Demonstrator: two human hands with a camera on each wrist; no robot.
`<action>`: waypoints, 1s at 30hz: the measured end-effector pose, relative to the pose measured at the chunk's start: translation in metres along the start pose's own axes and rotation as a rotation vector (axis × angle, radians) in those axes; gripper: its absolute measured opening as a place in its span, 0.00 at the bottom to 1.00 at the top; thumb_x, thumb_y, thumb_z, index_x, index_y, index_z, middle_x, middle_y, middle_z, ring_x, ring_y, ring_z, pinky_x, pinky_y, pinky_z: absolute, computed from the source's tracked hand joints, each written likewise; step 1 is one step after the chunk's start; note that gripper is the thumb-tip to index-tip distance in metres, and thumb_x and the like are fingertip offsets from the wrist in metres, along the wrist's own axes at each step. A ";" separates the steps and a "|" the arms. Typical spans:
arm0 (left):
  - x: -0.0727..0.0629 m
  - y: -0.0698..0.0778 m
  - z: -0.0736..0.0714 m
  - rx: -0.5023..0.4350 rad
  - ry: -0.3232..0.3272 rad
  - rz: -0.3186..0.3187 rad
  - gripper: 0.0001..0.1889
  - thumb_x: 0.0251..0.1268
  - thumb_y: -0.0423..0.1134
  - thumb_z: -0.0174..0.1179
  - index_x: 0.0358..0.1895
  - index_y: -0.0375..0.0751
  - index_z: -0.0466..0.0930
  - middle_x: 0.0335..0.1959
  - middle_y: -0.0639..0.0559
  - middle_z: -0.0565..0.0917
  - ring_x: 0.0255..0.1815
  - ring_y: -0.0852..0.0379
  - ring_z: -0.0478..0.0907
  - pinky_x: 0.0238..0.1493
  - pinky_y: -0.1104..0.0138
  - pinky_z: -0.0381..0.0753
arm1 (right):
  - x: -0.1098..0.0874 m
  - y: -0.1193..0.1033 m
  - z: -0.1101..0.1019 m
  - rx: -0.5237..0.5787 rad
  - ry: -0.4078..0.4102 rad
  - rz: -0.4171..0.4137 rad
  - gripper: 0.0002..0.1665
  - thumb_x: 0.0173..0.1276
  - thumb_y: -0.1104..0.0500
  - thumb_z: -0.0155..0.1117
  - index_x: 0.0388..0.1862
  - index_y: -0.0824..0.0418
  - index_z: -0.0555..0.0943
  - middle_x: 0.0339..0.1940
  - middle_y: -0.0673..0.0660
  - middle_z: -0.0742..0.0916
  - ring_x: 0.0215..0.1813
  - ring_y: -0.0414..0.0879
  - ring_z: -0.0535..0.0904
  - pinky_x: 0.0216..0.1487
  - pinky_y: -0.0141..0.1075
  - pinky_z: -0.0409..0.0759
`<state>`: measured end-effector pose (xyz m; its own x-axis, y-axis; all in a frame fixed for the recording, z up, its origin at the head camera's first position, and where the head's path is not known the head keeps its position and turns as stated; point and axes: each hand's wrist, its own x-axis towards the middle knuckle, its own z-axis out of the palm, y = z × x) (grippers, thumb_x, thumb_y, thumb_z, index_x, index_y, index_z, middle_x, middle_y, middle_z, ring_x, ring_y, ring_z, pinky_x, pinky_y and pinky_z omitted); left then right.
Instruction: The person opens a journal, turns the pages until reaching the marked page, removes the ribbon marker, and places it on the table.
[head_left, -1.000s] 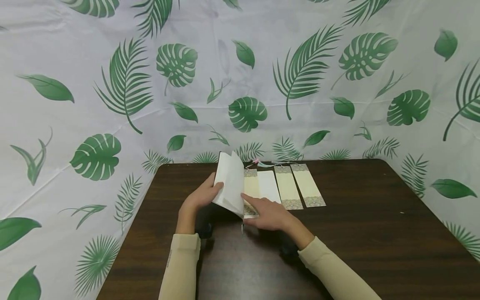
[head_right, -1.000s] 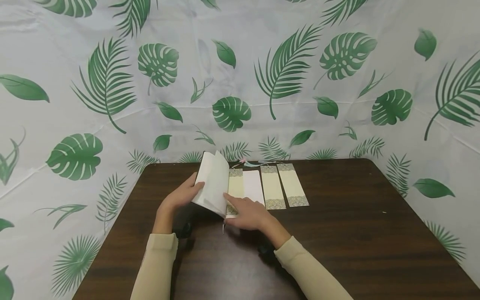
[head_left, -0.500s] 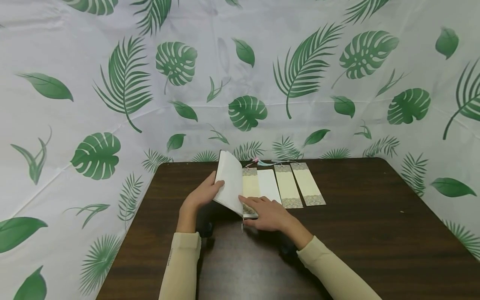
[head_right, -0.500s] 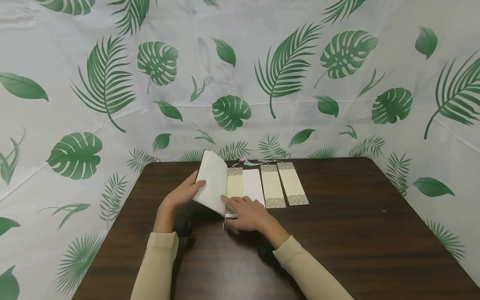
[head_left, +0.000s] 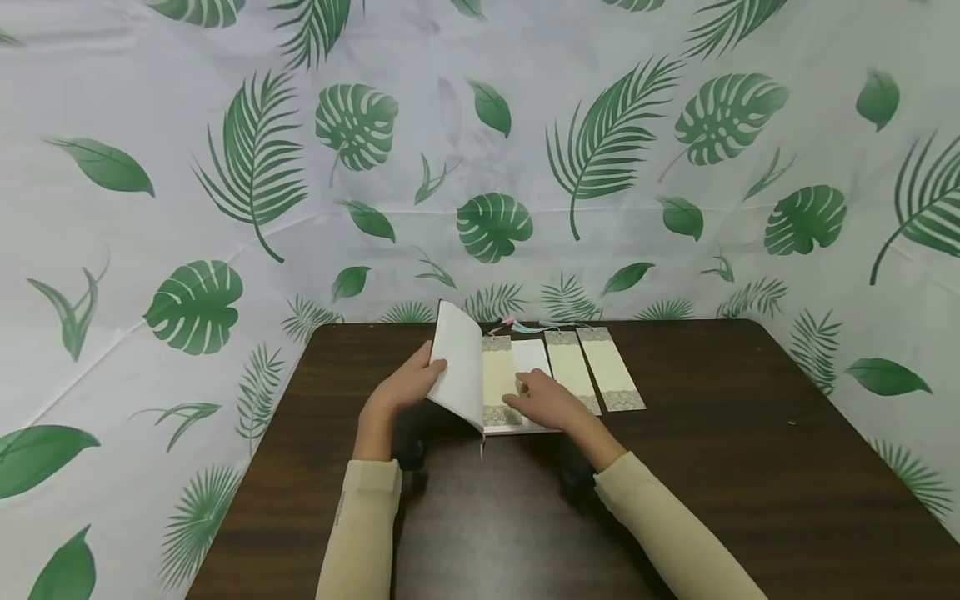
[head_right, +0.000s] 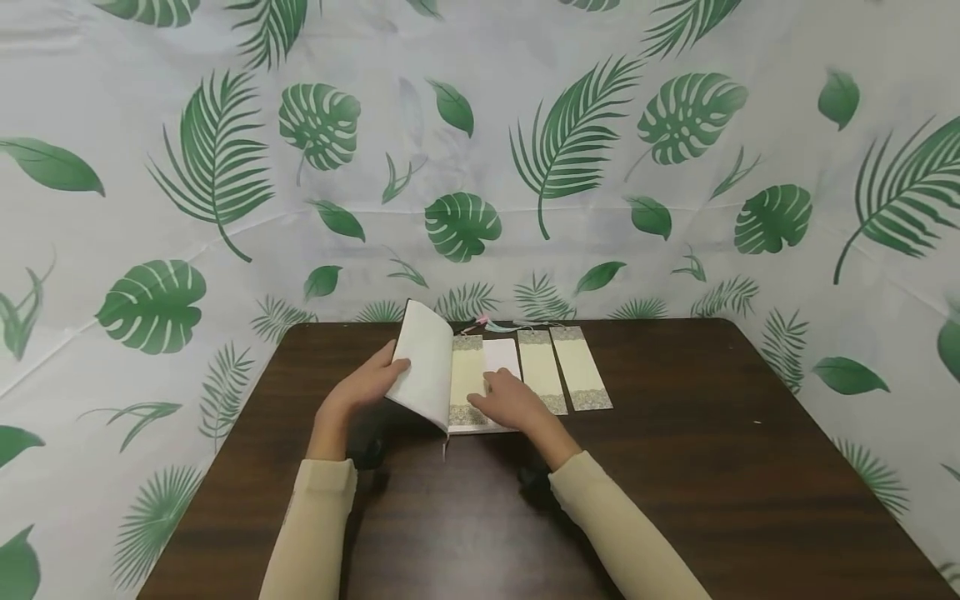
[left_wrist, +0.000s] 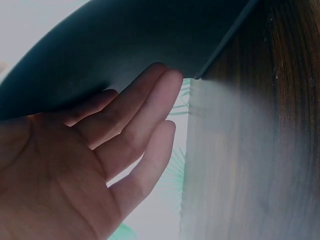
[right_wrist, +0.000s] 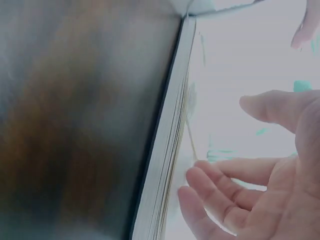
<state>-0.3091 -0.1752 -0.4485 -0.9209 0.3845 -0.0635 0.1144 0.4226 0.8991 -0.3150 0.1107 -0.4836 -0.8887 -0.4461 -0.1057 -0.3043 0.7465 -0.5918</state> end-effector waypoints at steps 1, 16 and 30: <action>0.000 0.000 0.000 0.001 0.002 -0.005 0.29 0.88 0.41 0.38 0.82 0.31 0.51 0.61 0.31 0.76 0.53 0.43 0.83 0.62 0.48 0.79 | 0.003 0.002 0.000 0.007 0.012 0.016 0.23 0.82 0.46 0.59 0.48 0.68 0.81 0.36 0.58 0.80 0.36 0.50 0.75 0.42 0.46 0.76; -0.002 0.001 0.005 0.028 0.035 -0.055 0.29 0.88 0.42 0.39 0.83 0.33 0.52 0.60 0.33 0.77 0.53 0.44 0.82 0.63 0.46 0.79 | 0.035 0.018 -0.001 0.523 0.019 0.261 0.14 0.81 0.57 0.62 0.37 0.67 0.77 0.36 0.59 0.80 0.51 0.57 0.88 0.38 0.38 0.88; -0.002 0.005 0.005 0.027 0.048 -0.047 0.29 0.88 0.42 0.40 0.83 0.33 0.53 0.60 0.33 0.78 0.53 0.44 0.83 0.63 0.46 0.79 | 0.035 0.020 0.004 0.667 0.094 0.288 0.29 0.79 0.61 0.63 0.76 0.66 0.72 0.52 0.64 0.87 0.37 0.47 0.84 0.37 0.38 0.88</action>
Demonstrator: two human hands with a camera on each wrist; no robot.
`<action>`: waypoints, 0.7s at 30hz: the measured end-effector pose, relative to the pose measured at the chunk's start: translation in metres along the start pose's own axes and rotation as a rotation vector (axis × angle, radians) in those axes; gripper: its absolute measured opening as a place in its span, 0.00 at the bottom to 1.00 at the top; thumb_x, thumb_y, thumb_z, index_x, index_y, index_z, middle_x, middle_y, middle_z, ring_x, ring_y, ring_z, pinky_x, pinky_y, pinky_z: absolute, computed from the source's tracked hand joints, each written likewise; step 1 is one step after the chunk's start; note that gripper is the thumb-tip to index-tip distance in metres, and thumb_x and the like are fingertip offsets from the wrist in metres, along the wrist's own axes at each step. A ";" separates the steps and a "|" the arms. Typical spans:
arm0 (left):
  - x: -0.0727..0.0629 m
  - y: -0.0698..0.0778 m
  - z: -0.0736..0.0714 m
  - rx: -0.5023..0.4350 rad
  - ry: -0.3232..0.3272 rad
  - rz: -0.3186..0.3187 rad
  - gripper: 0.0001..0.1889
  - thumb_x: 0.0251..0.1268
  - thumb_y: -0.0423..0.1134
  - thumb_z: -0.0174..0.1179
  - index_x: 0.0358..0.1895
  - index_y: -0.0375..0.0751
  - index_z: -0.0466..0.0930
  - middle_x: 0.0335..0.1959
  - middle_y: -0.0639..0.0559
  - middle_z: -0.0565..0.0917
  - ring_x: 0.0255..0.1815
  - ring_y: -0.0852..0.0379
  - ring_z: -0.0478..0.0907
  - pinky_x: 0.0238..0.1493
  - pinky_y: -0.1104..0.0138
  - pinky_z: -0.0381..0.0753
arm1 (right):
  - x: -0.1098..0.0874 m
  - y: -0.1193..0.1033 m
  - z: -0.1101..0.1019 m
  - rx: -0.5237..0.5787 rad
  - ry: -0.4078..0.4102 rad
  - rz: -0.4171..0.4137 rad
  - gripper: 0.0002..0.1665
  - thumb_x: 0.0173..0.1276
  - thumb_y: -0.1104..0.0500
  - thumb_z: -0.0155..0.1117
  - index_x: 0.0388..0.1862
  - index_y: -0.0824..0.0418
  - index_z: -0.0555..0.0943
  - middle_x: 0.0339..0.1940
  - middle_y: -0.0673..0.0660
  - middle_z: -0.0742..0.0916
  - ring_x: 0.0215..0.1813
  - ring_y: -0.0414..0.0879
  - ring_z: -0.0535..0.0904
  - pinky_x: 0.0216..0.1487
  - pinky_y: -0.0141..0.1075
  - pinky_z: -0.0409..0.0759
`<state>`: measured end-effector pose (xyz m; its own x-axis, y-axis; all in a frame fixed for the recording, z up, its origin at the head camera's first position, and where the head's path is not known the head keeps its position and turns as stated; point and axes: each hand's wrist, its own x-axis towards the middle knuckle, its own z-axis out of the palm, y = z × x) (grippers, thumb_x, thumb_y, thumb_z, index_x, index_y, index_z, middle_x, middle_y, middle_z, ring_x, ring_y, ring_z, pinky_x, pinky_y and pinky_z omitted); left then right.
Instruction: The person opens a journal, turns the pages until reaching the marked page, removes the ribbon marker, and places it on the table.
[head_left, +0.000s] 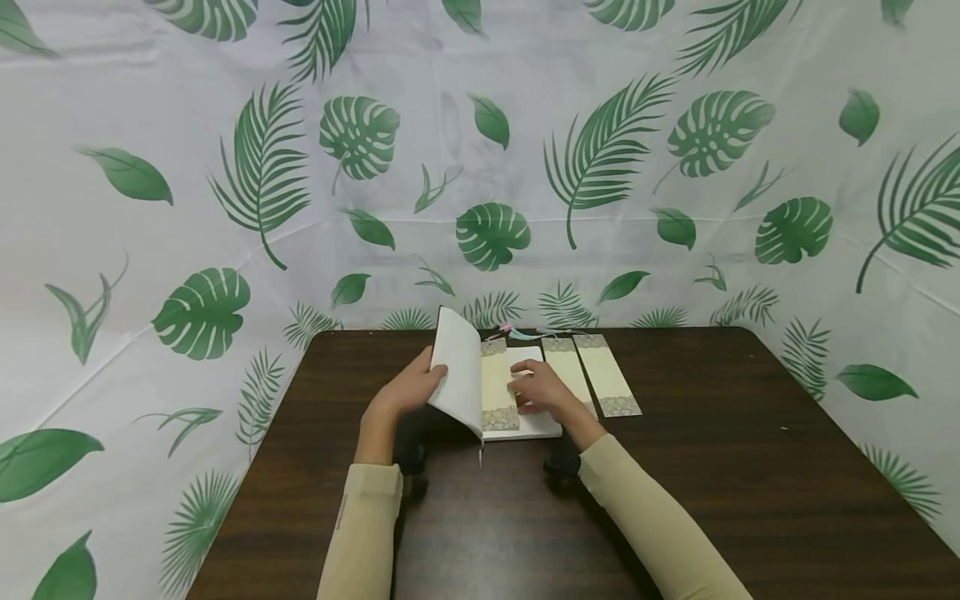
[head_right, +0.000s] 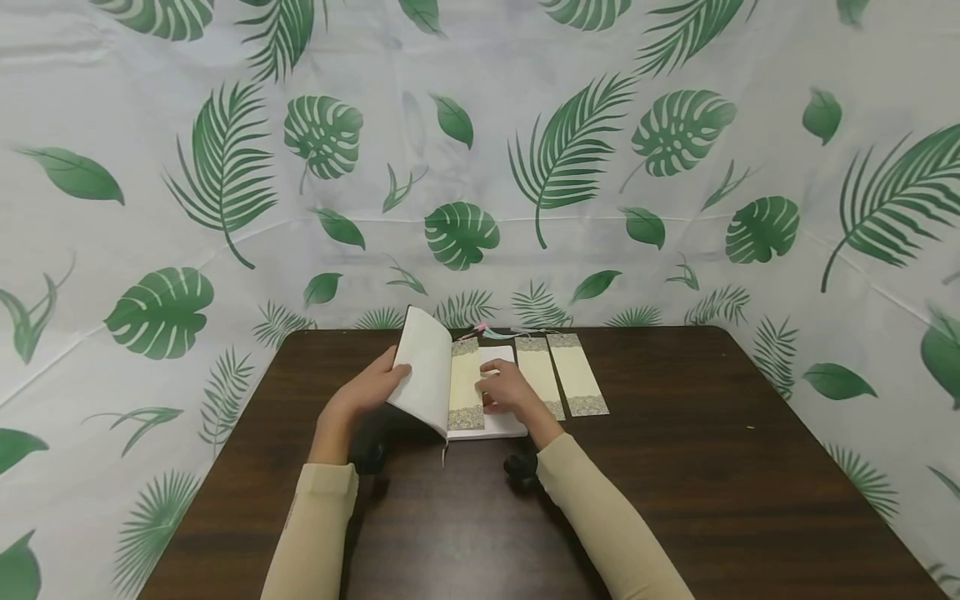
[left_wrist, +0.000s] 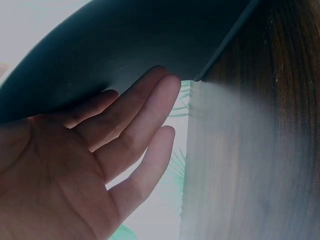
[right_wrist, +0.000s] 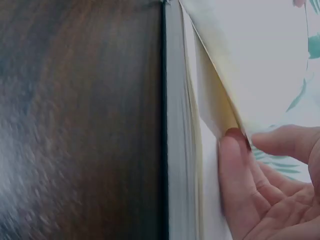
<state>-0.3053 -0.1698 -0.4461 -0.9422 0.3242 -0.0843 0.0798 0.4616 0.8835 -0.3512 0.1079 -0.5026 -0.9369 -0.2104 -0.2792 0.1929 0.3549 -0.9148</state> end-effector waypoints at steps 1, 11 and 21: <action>0.000 0.000 0.000 0.001 0.002 0.000 0.29 0.88 0.42 0.40 0.82 0.32 0.53 0.60 0.33 0.78 0.53 0.44 0.82 0.63 0.46 0.79 | 0.001 0.001 0.001 0.007 0.003 -0.001 0.29 0.79 0.62 0.63 0.75 0.66 0.72 0.51 0.63 0.87 0.36 0.47 0.84 0.36 0.38 0.87; -0.004 0.000 0.001 -0.006 -0.005 0.003 0.29 0.88 0.42 0.39 0.82 0.31 0.53 0.60 0.32 0.77 0.54 0.44 0.82 0.63 0.47 0.79 | -0.005 0.004 -0.005 -0.010 0.042 -0.036 0.27 0.78 0.65 0.61 0.74 0.66 0.74 0.47 0.63 0.88 0.35 0.47 0.80 0.33 0.38 0.82; -0.005 0.002 -0.001 0.010 -0.012 0.031 0.29 0.88 0.43 0.39 0.82 0.31 0.54 0.60 0.32 0.77 0.54 0.43 0.81 0.63 0.45 0.78 | -0.010 0.006 -0.051 -0.121 0.094 -0.060 0.26 0.82 0.62 0.59 0.76 0.65 0.74 0.56 0.65 0.86 0.39 0.48 0.79 0.41 0.41 0.83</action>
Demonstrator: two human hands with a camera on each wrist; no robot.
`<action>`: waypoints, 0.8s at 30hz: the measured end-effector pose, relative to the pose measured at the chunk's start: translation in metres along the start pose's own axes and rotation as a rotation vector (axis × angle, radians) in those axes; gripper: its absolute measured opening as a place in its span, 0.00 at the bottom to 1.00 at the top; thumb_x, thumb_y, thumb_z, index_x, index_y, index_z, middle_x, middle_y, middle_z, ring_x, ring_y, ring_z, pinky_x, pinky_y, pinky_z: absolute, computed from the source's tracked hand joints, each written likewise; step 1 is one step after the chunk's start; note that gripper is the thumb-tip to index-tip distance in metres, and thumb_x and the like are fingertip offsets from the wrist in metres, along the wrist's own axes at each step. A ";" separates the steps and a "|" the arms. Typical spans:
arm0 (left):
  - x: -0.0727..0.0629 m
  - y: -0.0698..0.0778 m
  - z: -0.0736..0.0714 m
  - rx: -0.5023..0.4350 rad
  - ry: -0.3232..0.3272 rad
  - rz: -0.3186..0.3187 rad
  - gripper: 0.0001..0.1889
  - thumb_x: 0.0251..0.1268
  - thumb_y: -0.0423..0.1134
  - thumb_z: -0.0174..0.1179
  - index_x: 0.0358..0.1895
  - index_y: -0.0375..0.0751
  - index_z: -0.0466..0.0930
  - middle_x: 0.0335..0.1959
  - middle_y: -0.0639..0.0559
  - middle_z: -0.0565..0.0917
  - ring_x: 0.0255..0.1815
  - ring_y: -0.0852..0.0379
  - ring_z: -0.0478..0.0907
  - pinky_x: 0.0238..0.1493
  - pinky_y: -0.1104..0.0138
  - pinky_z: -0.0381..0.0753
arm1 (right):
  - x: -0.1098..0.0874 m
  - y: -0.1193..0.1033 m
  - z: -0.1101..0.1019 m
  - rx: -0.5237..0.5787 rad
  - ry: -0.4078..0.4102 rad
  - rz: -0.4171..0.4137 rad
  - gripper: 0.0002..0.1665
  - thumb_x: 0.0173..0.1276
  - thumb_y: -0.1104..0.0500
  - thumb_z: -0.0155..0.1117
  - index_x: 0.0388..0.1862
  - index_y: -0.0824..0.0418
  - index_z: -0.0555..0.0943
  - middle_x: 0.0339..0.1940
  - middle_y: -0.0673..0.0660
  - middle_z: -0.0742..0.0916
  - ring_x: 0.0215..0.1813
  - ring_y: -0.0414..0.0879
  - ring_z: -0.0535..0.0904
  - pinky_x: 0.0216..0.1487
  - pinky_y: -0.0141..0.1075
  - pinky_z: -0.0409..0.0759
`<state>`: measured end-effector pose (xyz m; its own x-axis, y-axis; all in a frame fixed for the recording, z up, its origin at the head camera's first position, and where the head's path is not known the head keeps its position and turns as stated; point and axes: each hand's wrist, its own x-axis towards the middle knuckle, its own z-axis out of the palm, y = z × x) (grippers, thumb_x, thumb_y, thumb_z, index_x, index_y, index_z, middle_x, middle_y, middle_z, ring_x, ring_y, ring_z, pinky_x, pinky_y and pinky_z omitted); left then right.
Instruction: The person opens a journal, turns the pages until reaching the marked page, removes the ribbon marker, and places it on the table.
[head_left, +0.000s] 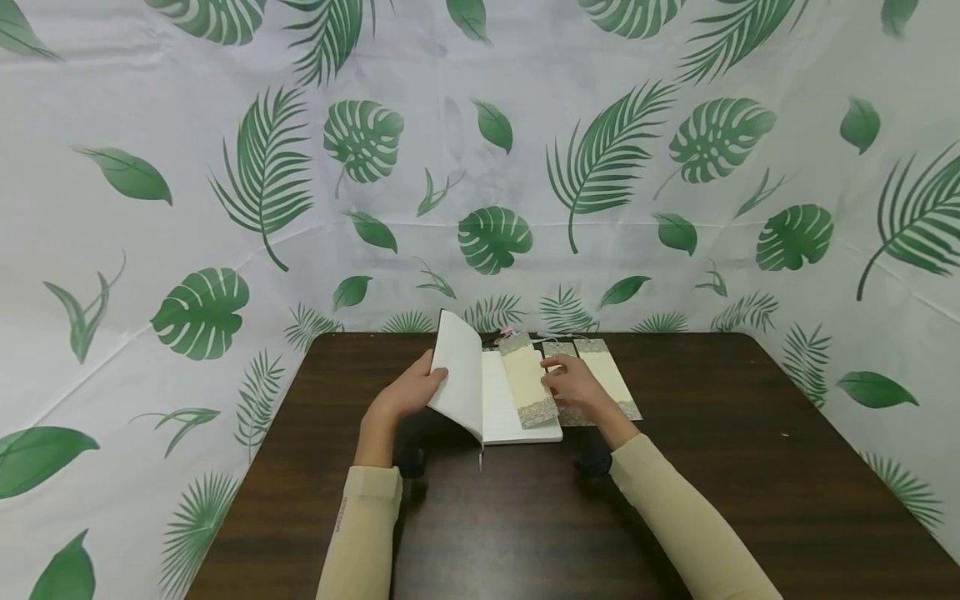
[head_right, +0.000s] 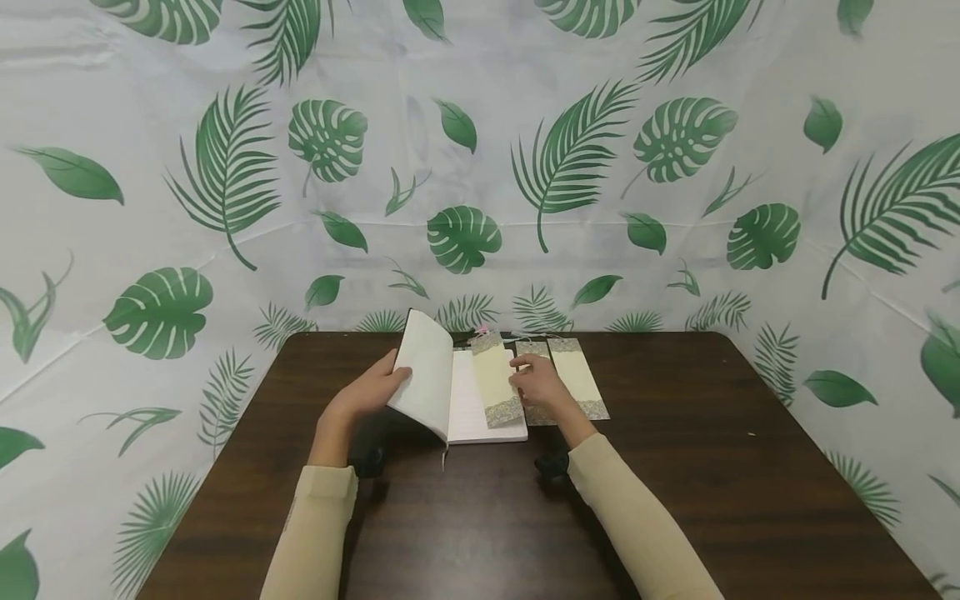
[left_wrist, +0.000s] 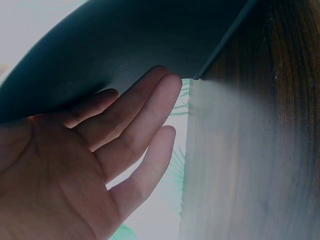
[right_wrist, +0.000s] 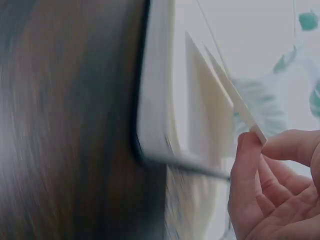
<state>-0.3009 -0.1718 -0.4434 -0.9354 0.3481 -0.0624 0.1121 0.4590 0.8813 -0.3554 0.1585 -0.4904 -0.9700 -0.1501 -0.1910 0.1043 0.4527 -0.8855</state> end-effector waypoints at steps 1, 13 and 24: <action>0.000 0.000 0.000 0.001 -0.003 -0.002 0.29 0.88 0.43 0.39 0.82 0.31 0.53 0.60 0.32 0.77 0.54 0.43 0.81 0.64 0.45 0.78 | 0.000 0.001 -0.007 -0.011 0.003 0.000 0.27 0.82 0.61 0.58 0.76 0.65 0.73 0.57 0.66 0.86 0.41 0.48 0.80 0.42 0.41 0.84; 0.004 0.001 -0.003 -0.009 -0.016 -0.008 0.30 0.89 0.44 0.38 0.86 0.37 0.52 0.59 0.34 0.79 0.52 0.46 0.81 0.64 0.46 0.77 | -0.006 0.015 -0.091 -0.072 0.108 0.011 0.29 0.86 0.56 0.56 0.79 0.67 0.71 0.63 0.68 0.82 0.49 0.51 0.81 0.47 0.43 0.83; 0.004 -0.005 -0.003 -0.029 -0.024 -0.013 0.30 0.90 0.45 0.37 0.85 0.36 0.51 0.58 0.34 0.78 0.52 0.46 0.80 0.62 0.48 0.77 | -0.012 0.041 -0.140 -0.145 0.167 0.020 0.30 0.87 0.54 0.53 0.79 0.69 0.70 0.69 0.74 0.80 0.50 0.52 0.79 0.45 0.42 0.81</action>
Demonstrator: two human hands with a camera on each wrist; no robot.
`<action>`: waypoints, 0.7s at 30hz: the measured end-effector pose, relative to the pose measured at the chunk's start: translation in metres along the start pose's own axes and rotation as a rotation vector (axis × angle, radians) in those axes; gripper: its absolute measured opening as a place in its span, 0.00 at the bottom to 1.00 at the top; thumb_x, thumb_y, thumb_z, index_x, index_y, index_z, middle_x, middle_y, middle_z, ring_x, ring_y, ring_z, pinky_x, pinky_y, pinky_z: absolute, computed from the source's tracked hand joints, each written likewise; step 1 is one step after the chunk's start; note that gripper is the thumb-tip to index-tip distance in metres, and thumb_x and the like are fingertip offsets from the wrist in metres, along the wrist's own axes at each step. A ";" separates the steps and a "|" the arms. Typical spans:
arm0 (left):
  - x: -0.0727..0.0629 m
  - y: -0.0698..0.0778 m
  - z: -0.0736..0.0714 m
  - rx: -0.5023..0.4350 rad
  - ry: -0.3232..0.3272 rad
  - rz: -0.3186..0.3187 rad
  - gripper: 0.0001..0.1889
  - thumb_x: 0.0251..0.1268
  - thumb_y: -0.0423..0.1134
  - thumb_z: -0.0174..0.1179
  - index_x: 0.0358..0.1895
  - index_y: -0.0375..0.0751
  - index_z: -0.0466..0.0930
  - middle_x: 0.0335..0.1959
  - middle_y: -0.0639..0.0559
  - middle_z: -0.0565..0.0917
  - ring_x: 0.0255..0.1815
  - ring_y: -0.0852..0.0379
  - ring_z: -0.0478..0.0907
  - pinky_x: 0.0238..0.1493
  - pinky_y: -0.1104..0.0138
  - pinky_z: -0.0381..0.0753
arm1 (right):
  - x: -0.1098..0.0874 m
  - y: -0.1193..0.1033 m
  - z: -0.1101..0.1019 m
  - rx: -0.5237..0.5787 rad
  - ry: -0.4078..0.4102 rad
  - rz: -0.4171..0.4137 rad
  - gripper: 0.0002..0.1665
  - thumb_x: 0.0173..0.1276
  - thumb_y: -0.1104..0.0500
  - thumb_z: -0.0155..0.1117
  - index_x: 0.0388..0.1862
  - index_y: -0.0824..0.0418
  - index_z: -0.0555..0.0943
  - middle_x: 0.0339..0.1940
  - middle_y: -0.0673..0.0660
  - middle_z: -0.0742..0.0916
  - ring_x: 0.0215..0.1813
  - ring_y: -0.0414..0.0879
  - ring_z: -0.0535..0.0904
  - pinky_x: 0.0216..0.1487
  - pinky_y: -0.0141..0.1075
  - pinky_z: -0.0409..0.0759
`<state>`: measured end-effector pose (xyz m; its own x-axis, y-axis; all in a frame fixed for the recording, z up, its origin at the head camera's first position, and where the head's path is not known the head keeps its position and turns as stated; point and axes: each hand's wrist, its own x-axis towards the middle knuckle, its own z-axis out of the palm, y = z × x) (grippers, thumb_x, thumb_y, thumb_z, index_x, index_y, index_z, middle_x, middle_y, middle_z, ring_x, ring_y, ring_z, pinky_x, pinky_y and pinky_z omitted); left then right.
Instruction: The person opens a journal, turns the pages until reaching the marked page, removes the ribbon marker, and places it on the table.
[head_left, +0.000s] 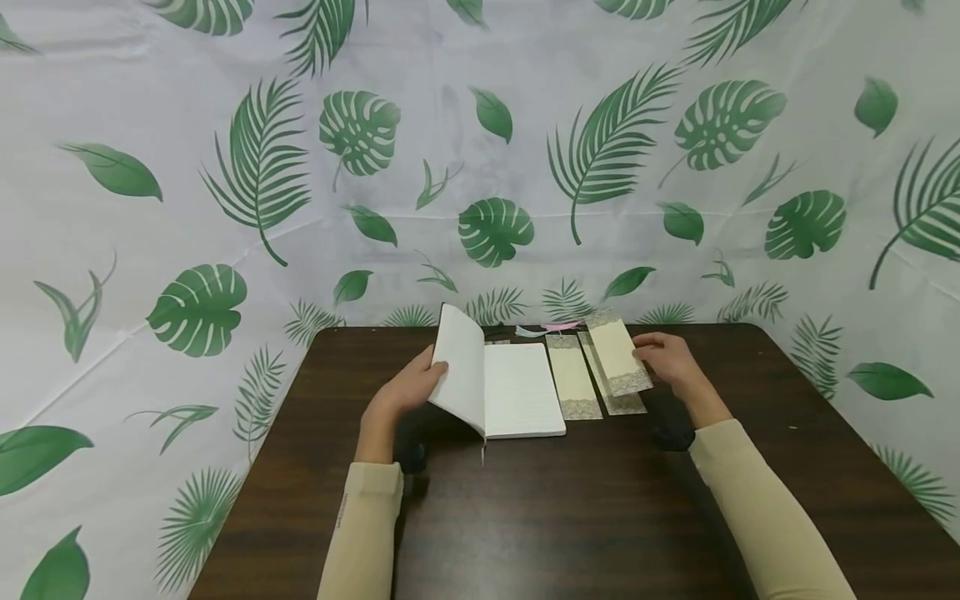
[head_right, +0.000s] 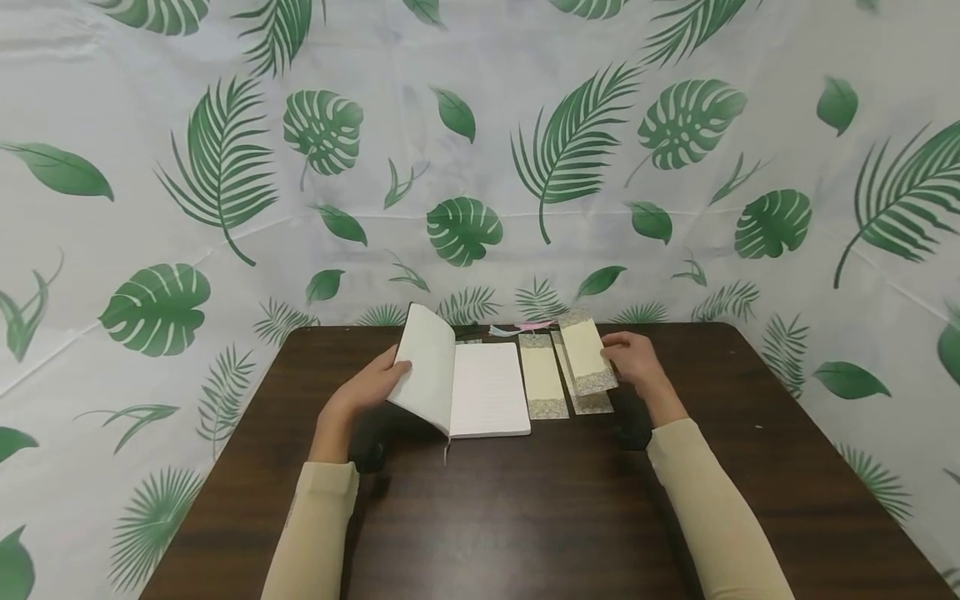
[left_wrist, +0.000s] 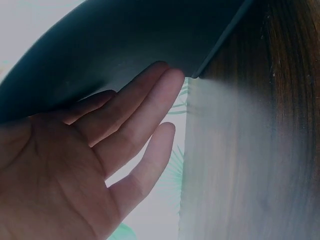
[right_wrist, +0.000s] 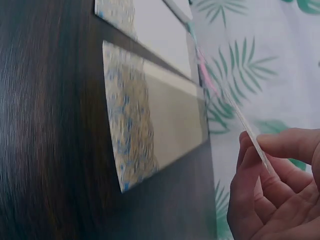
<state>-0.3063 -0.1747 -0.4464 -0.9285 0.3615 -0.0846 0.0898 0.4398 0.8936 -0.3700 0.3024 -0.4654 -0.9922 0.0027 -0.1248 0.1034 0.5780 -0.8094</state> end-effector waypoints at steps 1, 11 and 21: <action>0.000 0.000 0.000 0.000 -0.001 -0.001 0.30 0.90 0.45 0.37 0.85 0.36 0.51 0.58 0.34 0.78 0.52 0.46 0.80 0.62 0.48 0.77 | 0.000 0.003 -0.002 -0.011 0.004 0.000 0.30 0.87 0.54 0.53 0.79 0.69 0.70 0.70 0.74 0.79 0.51 0.53 0.79 0.46 0.42 0.81; 0.003 -0.002 -0.002 0.005 -0.003 -0.029 0.30 0.90 0.45 0.37 0.85 0.35 0.51 0.59 0.34 0.76 0.53 0.45 0.79 0.64 0.47 0.75 | 0.001 0.028 -0.022 -0.006 0.044 0.054 0.31 0.88 0.54 0.51 0.79 0.71 0.69 0.76 0.77 0.72 0.65 0.67 0.73 0.63 0.59 0.76; 0.004 -0.004 0.001 0.007 0.008 -0.050 0.32 0.90 0.47 0.37 0.86 0.37 0.48 0.62 0.33 0.75 0.56 0.43 0.79 0.68 0.45 0.74 | 0.008 0.047 -0.030 0.013 0.067 0.099 0.30 0.87 0.55 0.50 0.79 0.72 0.70 0.79 0.78 0.70 0.75 0.72 0.69 0.72 0.65 0.72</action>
<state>-0.3105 -0.1741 -0.4504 -0.9347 0.3327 -0.1255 0.0460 0.4631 0.8851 -0.3748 0.3546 -0.4871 -0.9794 0.1142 -0.1666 0.2020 0.5614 -0.8025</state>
